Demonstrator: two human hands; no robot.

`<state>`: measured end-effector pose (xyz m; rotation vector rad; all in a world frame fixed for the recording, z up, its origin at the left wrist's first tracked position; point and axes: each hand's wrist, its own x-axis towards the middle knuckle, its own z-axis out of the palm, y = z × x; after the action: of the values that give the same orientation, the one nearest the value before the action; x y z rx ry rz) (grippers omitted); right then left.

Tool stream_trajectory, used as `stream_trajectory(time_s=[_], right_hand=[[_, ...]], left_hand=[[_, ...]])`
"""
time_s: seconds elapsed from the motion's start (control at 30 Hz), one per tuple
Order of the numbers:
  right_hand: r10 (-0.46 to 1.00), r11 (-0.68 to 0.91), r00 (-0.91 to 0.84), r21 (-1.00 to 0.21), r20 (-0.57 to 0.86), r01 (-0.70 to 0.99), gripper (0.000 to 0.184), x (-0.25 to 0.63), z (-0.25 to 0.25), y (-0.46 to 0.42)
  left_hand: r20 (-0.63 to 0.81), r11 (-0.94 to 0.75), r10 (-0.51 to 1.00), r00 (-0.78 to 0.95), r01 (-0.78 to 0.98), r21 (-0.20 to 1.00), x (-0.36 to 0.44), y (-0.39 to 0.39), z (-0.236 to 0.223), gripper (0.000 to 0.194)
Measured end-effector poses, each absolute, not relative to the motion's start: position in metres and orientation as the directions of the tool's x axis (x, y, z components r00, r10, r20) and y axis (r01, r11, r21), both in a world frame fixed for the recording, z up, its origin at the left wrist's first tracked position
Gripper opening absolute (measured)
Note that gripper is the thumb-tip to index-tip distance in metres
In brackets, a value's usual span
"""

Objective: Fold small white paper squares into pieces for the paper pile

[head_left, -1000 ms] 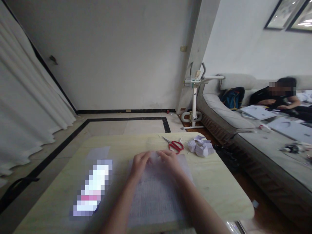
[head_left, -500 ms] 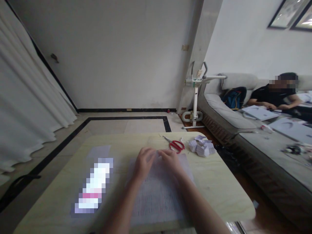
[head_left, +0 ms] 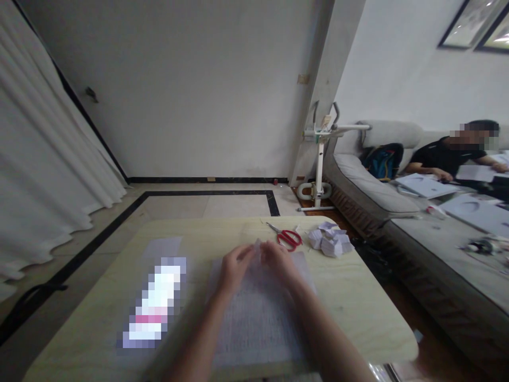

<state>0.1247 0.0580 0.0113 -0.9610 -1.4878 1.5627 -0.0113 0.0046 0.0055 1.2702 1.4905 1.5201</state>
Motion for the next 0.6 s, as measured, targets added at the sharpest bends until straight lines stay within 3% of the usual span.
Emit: stream_trajectory(time_s=[0.2, 0.47, 0.6], right_hand=[[0.864, -0.036, -0.503, -0.998, -0.009, -0.044, 0.021, 0.127, 0.014, 0.055], [0.851, -0.139, -0.524, -0.977, -0.034, -0.161, 0.017, 0.129, 0.012, 0.055], [0.851, -0.222, -0.520, -0.951, -0.081, -0.214, 0.011, 0.129, 0.014, 0.053]], left_hand=[[0.091, -0.102, 0.947, -0.309, -0.020, 0.995, -0.009, 0.006, 0.012, 0.028], [0.006, -0.035, 0.972, -0.236, -0.120, 0.992, -0.011, 0.002, 0.018, 0.028], [-0.017, -0.020, 0.989, -0.148, -0.249, 0.968, -0.012, 0.003, 0.013, 0.025]])
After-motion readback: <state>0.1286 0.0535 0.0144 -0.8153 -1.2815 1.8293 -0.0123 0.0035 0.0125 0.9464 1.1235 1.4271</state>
